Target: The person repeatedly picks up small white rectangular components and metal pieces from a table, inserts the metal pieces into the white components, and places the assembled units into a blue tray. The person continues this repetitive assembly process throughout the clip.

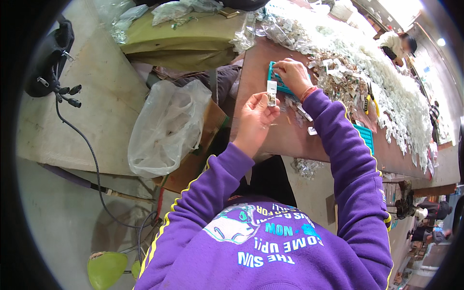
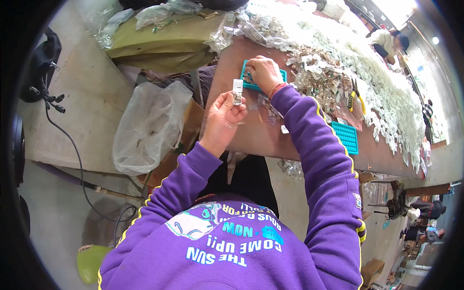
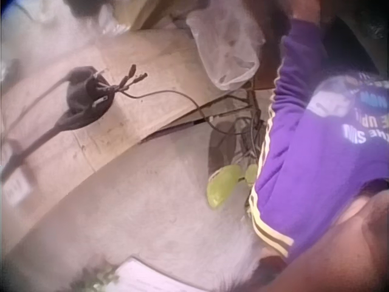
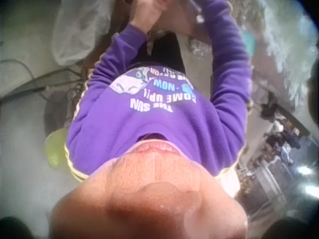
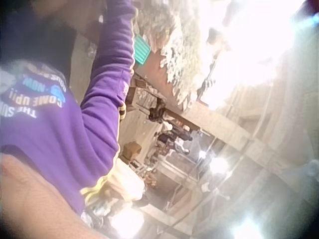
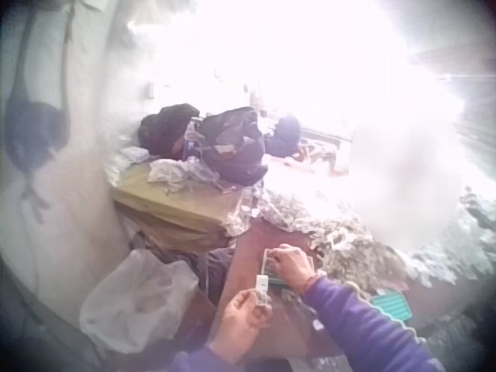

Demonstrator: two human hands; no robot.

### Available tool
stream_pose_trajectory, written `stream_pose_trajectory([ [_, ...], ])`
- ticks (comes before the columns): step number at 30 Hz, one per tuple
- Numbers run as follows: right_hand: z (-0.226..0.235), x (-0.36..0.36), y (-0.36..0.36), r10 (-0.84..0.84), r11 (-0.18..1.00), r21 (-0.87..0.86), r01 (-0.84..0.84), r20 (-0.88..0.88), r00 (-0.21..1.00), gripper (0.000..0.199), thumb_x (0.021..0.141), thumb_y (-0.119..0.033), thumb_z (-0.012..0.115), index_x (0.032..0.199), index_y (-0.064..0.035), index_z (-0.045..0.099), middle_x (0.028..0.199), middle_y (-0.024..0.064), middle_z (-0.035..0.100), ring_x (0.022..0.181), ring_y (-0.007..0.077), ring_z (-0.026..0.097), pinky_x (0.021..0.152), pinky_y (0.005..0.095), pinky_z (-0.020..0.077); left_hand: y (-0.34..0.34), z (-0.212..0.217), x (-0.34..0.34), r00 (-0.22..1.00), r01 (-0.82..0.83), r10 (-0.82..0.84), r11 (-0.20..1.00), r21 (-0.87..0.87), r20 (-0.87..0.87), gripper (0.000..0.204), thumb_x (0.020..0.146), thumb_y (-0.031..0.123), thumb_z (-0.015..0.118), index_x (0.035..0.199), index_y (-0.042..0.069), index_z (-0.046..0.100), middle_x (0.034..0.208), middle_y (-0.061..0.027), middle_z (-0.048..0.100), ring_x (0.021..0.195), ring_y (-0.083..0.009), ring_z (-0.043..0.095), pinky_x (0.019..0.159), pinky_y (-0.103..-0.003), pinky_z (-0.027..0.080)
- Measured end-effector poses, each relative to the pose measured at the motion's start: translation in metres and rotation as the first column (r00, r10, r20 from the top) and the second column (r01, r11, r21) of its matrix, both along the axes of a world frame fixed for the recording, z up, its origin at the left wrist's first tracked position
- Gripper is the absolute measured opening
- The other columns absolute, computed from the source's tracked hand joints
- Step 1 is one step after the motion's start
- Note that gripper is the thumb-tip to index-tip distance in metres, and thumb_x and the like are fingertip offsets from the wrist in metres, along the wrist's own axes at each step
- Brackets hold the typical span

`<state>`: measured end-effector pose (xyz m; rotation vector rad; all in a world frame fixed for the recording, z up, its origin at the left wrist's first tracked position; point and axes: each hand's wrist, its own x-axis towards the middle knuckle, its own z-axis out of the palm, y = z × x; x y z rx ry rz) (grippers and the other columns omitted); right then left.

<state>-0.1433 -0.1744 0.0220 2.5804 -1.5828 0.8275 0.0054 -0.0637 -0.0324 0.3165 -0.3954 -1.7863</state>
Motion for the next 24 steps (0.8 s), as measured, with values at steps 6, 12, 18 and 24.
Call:
stream_pose_trajectory([
  [6, -0.017, -0.006, -0.008, 0.006, 1.000, 0.000, -0.006, 0.030, 1.000, 0.012, 0.077, -0.018, 0.069, 0.082, -0.0071, 0.072, 0.083, 0.0116, 0.066, 0.076, 0.0311, 0.065, 0.071, 0.0397, 0.0517, 0.000, -0.003, -0.002, 1.000, -0.014, 0.014, 1.000, 0.010, -0.004, 0.016, 0.097, 0.019, 0.055, 0.106, 0.006, 0.053, 0.094, -0.0105, 0.063, 0.080, -0.0169, 0.061, 0.076, -0.032, 0.054],
  [12, 0.013, 0.000, 0.010, -0.058, 0.991, 0.126, 0.042, 0.124, 0.991, 0.013, 0.076, -0.017, 0.070, 0.084, -0.0070, 0.072, 0.082, 0.0102, 0.066, 0.074, 0.0263, 0.066, 0.071, 0.0352, 0.0520, 0.000, -0.001, -0.001, 0.999, -0.037, 0.037, 0.999, 0.016, -0.004, 0.015, 0.097, 0.019, 0.055, 0.106, 0.007, 0.053, 0.093, -0.0100, 0.063, 0.078, -0.0166, 0.062, 0.075, -0.031, 0.053],
  [18, 0.040, 0.002, 0.085, 0.238, 0.970, -0.010, -0.243, 0.255, 0.937, 0.009, 0.076, -0.007, 0.073, 0.082, -0.0041, 0.066, 0.075, 0.0074, 0.060, 0.065, 0.0206, 0.063, 0.059, 0.0305, 0.0510, 0.000, -0.003, -0.004, 0.998, -0.031, 0.034, 0.998, -0.056, 0.052, 0.015, 0.097, 0.018, 0.056, 0.105, 0.006, 0.055, 0.091, -0.0089, 0.064, 0.078, -0.0152, 0.062, 0.075, -0.030, 0.052],
  [24, 0.034, 0.004, 0.103, 0.200, 0.977, 0.014, -0.211, 0.265, 0.943, 0.014, 0.076, -0.001, 0.072, 0.089, -0.0015, 0.066, 0.083, 0.0082, 0.064, 0.071, 0.0195, 0.065, 0.064, 0.0292, 0.0539, 0.000, -0.003, -0.004, 0.997, -0.013, 0.022, 0.992, -0.123, 0.076, 0.013, 0.097, 0.017, 0.056, 0.103, 0.005, 0.057, 0.090, -0.0060, 0.064, 0.078, -0.0143, 0.061, 0.074, -0.029, 0.051],
])
